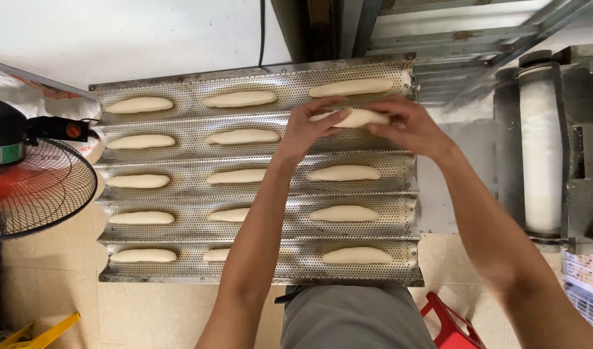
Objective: Placing pieces of shaped bread dough onto metal baking trays in a bakery.
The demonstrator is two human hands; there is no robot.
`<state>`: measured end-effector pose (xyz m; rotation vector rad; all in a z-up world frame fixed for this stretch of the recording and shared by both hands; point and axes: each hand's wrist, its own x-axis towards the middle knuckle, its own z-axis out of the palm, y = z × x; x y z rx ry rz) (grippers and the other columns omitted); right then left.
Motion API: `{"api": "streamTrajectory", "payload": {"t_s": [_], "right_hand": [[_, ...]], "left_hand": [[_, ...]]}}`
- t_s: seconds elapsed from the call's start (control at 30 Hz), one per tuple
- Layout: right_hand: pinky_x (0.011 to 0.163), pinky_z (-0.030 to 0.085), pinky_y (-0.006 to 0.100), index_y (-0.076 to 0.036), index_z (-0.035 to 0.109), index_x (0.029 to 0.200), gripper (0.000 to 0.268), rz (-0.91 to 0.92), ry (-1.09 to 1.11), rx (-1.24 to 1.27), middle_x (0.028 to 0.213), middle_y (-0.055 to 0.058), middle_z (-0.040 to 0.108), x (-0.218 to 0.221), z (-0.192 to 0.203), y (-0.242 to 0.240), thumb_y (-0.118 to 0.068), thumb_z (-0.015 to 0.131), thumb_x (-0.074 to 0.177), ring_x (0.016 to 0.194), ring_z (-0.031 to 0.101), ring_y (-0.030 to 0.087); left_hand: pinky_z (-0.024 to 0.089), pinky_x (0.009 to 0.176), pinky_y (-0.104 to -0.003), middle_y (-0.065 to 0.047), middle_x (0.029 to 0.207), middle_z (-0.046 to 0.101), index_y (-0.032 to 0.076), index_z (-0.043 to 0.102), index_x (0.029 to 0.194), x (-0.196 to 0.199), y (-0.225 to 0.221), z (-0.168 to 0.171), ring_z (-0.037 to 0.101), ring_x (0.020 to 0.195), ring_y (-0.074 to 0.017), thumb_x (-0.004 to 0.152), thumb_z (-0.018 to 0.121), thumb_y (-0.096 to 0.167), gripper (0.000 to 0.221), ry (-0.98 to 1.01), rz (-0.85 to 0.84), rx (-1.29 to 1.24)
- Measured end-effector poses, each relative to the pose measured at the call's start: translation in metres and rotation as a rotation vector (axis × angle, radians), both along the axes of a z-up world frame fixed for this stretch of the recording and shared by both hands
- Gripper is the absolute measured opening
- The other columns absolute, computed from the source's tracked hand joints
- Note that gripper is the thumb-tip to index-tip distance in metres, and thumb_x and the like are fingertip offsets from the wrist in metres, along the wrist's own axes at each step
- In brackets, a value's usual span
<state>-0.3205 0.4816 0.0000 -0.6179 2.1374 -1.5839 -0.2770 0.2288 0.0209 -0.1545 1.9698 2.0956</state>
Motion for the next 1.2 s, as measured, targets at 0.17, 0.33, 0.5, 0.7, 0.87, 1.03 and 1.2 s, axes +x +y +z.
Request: {"api": "streamTrajectory", "payload": {"t_s": [0.17,0.33,0.5,0.7,0.87,1.03,1.2], "right_hand": [[0.073,0.057,0.027,-0.017,0.075,0.128,0.038,-0.051,0.042,0.214,0.107,0.004,0.077,0.004,-0.005,0.018,-0.022,0.08,0.091,0.082,0.068,0.01],[0.073,0.059,0.032,-0.014,0.079,0.118,0.03,-0.003,0.469,0.369,0.111,0.007,0.076,0.005,-0.023,0.04,-0.021,0.084,0.089,0.085,0.071,0.019],[0.073,0.06,0.032,-0.01,0.078,0.12,0.031,-0.036,0.428,0.438,0.115,0.01,0.074,0.01,-0.009,0.043,-0.017,0.082,0.09,0.084,0.072,0.022],[0.075,0.062,0.033,-0.01,0.076,0.121,0.031,-0.093,0.417,0.377,0.122,0.01,0.073,0.031,0.017,0.025,-0.02,0.079,0.092,0.085,0.073,0.023],[0.087,0.059,0.041,-0.012,0.077,0.111,0.025,0.149,0.582,0.361,0.111,0.009,0.075,0.076,0.011,-0.039,-0.026,0.078,0.09,0.1,0.072,0.029],[0.087,0.054,0.047,-0.014,0.077,0.109,0.025,0.314,0.562,0.421,0.106,0.009,0.073,0.094,0.009,-0.081,-0.02,0.074,0.085,0.099,0.065,0.033],[0.094,0.055,0.045,-0.015,0.077,0.111,0.031,0.335,0.464,0.283,0.104,0.008,0.071,0.082,0.026,-0.062,-0.016,0.076,0.08,0.103,0.067,0.031]], "left_hand": [[0.064,0.085,-0.029,-0.01,0.103,0.078,-0.002,0.074,0.117,-0.008,-0.002,-0.037,0.078,0.092,-0.0153,0.088,0.079,0.027,0.042,-0.092,-0.05,0.122],[0.065,0.072,-0.025,-0.011,0.09,0.08,-0.005,0.077,0.11,0.001,-0.008,-0.045,0.077,0.078,-0.0145,0.084,0.083,0.027,0.041,-0.077,-0.073,-0.048],[0.049,0.048,-0.028,-0.007,0.07,0.076,0.004,0.082,0.097,0.014,-0.017,-0.028,0.064,0.053,-0.0128,0.081,0.087,0.035,0.036,0.02,0.054,-0.72],[0.053,0.059,-0.028,-0.008,0.075,0.078,0.002,0.082,0.1,0.035,-0.023,-0.037,0.068,0.063,-0.0116,0.091,0.079,0.038,0.037,0.173,0.237,-0.605],[0.06,0.068,-0.027,-0.009,0.084,0.08,0.001,0.077,0.112,0.069,-0.029,-0.025,0.076,0.076,-0.0127,0.097,0.073,0.035,0.038,0.095,0.304,-0.407],[0.062,0.074,-0.027,-0.013,0.096,0.081,0.0,0.075,0.117,0.101,-0.022,-0.037,0.078,0.086,-0.0166,0.099,0.069,0.03,0.035,0.192,0.195,-0.378],[0.063,0.077,-0.029,-0.016,0.098,0.078,0.0,0.076,0.116,0.096,-0.001,-0.042,0.075,0.087,-0.0157,0.106,0.062,0.031,0.035,0.006,0.026,-0.251]]}}
